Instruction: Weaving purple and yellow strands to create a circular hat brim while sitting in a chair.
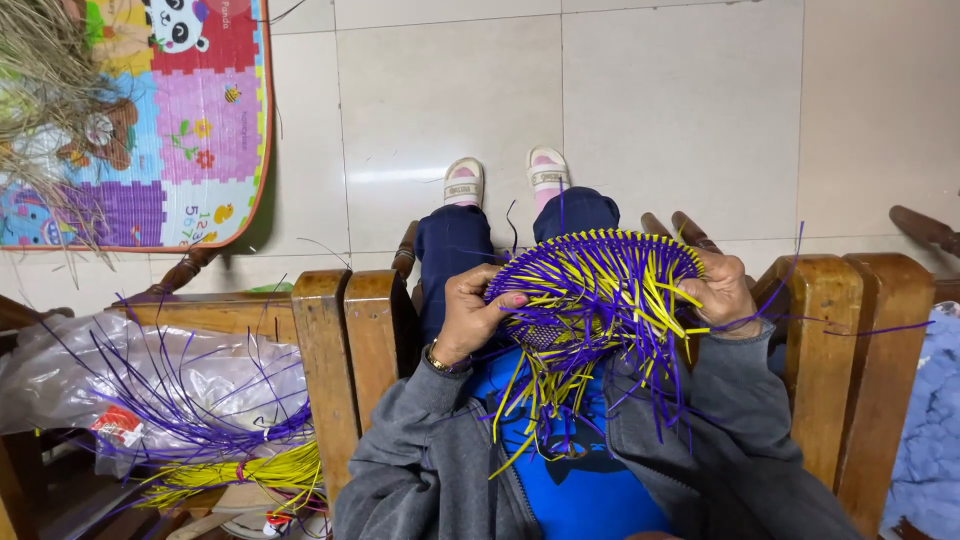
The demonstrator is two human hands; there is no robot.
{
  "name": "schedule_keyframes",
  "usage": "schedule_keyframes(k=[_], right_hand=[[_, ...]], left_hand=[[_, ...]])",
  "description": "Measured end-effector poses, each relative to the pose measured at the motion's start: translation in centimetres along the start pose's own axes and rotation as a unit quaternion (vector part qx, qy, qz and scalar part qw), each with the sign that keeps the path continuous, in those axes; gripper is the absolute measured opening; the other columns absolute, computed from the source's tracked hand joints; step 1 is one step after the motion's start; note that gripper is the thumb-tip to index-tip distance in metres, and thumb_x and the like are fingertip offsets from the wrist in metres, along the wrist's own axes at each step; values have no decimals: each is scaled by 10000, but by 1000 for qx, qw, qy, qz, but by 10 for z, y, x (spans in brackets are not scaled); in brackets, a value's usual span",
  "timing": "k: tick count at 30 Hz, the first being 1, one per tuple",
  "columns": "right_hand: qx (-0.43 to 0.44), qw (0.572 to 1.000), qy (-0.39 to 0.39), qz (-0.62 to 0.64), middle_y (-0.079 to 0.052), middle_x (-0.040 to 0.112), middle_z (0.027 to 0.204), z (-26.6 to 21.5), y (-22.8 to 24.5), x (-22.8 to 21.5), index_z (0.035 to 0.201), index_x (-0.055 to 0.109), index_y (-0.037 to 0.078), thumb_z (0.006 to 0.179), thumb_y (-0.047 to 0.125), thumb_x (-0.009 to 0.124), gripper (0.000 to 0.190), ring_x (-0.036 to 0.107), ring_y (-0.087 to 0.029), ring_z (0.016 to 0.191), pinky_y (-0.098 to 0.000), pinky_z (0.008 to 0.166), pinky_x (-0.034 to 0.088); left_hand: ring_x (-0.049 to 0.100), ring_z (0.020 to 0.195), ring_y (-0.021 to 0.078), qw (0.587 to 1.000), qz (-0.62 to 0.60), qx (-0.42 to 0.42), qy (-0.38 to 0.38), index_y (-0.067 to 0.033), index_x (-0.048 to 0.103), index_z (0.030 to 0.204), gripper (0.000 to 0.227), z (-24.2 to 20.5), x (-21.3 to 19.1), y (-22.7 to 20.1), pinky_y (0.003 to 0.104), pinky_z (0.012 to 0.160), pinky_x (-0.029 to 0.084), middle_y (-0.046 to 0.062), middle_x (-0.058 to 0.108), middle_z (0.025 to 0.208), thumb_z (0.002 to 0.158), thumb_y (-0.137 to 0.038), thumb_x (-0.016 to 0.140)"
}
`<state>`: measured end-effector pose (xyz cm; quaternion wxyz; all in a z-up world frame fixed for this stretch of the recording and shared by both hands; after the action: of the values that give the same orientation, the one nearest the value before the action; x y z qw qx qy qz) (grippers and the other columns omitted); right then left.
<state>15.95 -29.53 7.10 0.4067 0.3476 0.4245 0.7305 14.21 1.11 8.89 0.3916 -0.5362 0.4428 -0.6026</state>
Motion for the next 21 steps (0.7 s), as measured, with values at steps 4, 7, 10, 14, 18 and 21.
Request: schedule_keyframes(k=[4, 7, 10, 14, 18, 21], right_hand=[[7, 1000, 4, 5, -291, 522, 1331, 10, 8, 8, 995, 632, -102, 794, 28, 632, 240, 375, -452, 1342, -559, 1110, 305], [9, 1000, 17, 5, -240, 690, 921, 19, 13, 11, 970, 638, -121, 783, 4, 637, 225, 674, -359, 1005, -491, 988, 474], [1, 1000, -4, -7, -218, 691, 904, 19, 8, 7, 945, 645, -109, 806, 37, 645, 202, 674, -312, 983, -475, 988, 468], [10, 995, -14, -94, -209, 703, 899, 15, 3, -1, 954, 659, -101, 784, 76, 675, 246, 675, -288, 949, -471, 955, 468], [56, 995, -26, -77, -195, 702, 852, 27, 16, 8, 985, 659, -97, 780, 41, 675, 247, 669, -252, 828, -423, 857, 507], [89, 994, -27, -59, -185, 701, 816, 39, 29, 12, 1008, 659, -93, 777, 14, 675, 256, 665, -226, 737, -388, 784, 537]], left_hand=[[522, 676, 63, 1000, 5, -1, -14, 5, 681, 827, 220, -1, -2, 3, 226, 583, 476, 83, 670, 711, 718, -92, 846], [530, 693, 65, 1000, 10, -5, -18, 3, 681, 836, 227, 0, -2, 3, 232, 599, 485, 87, 678, 725, 712, -86, 849], [543, 701, 67, 1000, 4, -13, -16, -1, 682, 840, 228, 0, -3, 5, 236, 607, 490, 85, 680, 737, 713, -90, 849], [576, 746, 88, 998, -13, -66, 2, -11, 669, 932, 227, 5, 2, 5, 260, 657, 518, 79, 684, 808, 772, -114, 794], [589, 773, 103, 993, -9, -117, 26, -20, 655, 1010, 234, 8, 6, 0, 276, 676, 530, 71, 676, 848, 830, -157, 717], [597, 775, 85, 992, -10, -120, 25, -48, 650, 1007, 222, 9, 7, -2, 262, 672, 526, 46, 681, 853, 839, -179, 710]])
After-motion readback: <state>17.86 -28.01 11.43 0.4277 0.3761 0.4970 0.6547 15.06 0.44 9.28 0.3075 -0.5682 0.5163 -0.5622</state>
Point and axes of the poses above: each hand's wrist, its own z-axis towards the middle knuckle, its own x-axis out of the palm, y = z × x, the point moved 5 cm from there along z, towards the middle knuckle
